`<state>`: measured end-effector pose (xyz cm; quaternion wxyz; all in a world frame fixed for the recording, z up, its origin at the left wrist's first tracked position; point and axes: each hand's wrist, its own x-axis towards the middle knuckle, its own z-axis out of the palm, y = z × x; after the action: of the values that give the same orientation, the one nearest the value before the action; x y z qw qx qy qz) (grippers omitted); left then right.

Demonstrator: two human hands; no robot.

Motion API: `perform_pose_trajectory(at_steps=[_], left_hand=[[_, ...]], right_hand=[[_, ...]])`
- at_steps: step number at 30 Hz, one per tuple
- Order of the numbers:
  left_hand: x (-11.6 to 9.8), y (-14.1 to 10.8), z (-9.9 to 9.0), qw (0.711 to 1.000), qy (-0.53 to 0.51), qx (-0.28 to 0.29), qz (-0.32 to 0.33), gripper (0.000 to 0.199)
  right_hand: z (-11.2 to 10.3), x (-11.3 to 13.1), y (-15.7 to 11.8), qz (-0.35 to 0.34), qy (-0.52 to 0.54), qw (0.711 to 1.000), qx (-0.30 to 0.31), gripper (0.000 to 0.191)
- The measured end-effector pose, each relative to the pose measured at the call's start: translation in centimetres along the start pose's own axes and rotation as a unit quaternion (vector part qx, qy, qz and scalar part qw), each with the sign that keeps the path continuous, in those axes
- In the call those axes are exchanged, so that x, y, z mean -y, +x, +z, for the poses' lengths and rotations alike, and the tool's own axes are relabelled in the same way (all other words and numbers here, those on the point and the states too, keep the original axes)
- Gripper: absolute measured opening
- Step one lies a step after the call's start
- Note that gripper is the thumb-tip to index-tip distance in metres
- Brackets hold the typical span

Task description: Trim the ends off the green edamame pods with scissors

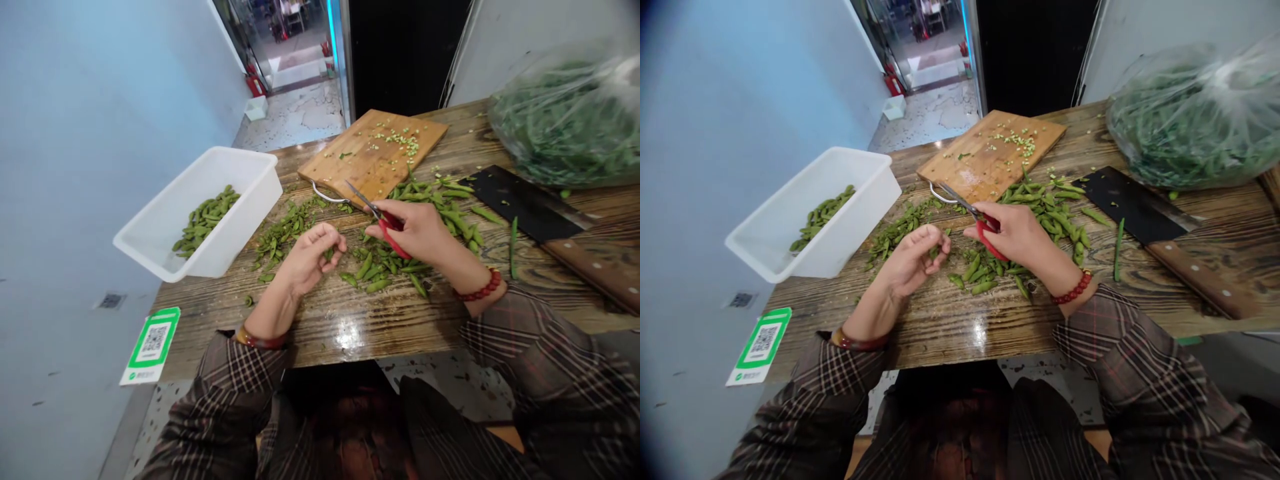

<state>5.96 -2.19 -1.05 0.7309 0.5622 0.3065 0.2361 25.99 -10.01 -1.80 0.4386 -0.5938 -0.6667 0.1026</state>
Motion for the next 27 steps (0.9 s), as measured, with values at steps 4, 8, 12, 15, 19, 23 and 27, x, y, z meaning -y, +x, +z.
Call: perform_pose_trajectory(at_steps=[4,8,12,15,19,23,27], left_hand=[[0.9,0.0,0.9,0.966,0.248,0.007,0.069,0.014],[2.0,0.1,1.3,0.903,0.405,0.012,0.141,0.004],[2.4,0.1,1.5,0.890,0.431,0.033,0.147,0.005],[1.7,0.1,1.1,0.924,0.365,0.012,0.115,0.002],[0.5,-0.1,0.1,0.976,0.192,-0.059,0.083,0.012],[0.1,-0.4,-0.5,0.990,0.079,-0.097,0.060,0.023],[0.1,-0.6,-0.3,0.992,0.057,-0.098,0.059,0.025]], right_hand=[[0.0,0.3,0.0,0.003,-0.026,1.000,0.015,0.040],[0.2,0.2,-0.1,-0.001,-0.038,0.999,0.015,0.039],[0.3,0.0,-0.1,0.003,-0.035,0.999,0.015,0.041],[0.4,-0.2,-0.1,-0.002,-0.034,0.999,0.012,0.042],[0.5,-0.4,-0.2,-0.016,-0.032,0.999,0.028,0.042],[0.7,-0.6,-0.4,-0.031,-0.014,0.996,0.079,0.046],[0.9,-0.5,-0.6,-0.033,0.000,0.992,0.119,0.047]])
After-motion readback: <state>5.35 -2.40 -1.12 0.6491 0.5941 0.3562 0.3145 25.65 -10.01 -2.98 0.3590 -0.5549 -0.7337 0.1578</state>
